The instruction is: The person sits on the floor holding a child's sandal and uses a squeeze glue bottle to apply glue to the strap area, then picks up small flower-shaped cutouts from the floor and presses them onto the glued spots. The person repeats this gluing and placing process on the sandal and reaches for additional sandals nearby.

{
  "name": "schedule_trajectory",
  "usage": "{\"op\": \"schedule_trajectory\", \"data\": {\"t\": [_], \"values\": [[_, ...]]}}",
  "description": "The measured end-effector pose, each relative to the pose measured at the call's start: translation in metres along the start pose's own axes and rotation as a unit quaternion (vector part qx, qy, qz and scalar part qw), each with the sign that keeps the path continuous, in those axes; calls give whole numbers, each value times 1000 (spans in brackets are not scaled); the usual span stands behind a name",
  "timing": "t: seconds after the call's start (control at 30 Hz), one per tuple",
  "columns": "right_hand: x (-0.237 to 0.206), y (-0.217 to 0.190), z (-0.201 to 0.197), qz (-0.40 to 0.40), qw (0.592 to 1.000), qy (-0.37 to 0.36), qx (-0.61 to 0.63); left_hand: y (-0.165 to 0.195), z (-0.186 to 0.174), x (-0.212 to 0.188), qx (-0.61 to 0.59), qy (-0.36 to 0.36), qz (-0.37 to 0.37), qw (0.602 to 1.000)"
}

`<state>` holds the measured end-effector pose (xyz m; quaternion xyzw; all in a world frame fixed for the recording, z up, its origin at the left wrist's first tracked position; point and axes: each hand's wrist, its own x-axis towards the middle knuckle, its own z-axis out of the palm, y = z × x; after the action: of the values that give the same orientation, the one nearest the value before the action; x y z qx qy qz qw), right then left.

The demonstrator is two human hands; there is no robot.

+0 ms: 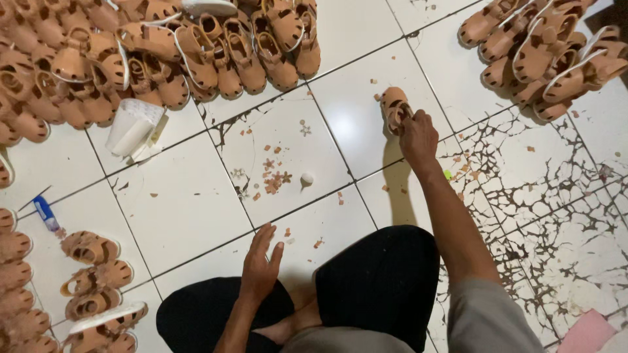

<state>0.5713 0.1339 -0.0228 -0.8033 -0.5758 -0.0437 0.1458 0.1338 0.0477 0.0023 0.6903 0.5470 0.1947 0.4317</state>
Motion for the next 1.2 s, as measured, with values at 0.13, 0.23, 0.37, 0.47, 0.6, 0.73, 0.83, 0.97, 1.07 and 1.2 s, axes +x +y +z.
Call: {"op": "schedule_trajectory", "data": {"t": [0.13, 0.23, 0.37, 0.47, 0.6, 0.73, 0.83, 0.97, 1.07, 1.2], "values": [[-33, -32, -44, 14, 988, -52, 145, 12, 2, 0, -83, -1, -13, 997], [-69, -71, -85, 162, 905, -228, 320, 32, 10, 2, -89, -57, 21, 994], [-119, -133, -118, 217, 724, -326, 568, 55, 4, -11, -125, -84, 110, 982], [-145, -169, -135, 236, 624, -341, 662, 62, -11, -28, -232, -97, 89, 964], [-182, -206, -164, 95, 780, -212, 581, 55, -33, -59, -337, -45, 3, 940], [-219, -243, -183, -175, 890, -42, 420, 44, -48, -82, -375, -15, -56, 925], [-235, -262, -188, -178, 914, -52, 361, 42, -50, -92, -400, -11, -52, 915], [-242, -274, -189, -176, 913, -28, 368, 41, -49, -99, -425, 9, -79, 902], [-246, -278, -191, -174, 921, -14, 347, 38, -48, -104, -434, 14, -93, 896], [-247, -279, -192, -261, 918, 10, 300, 38, -49, -107, -422, 8, -119, 899]]}}
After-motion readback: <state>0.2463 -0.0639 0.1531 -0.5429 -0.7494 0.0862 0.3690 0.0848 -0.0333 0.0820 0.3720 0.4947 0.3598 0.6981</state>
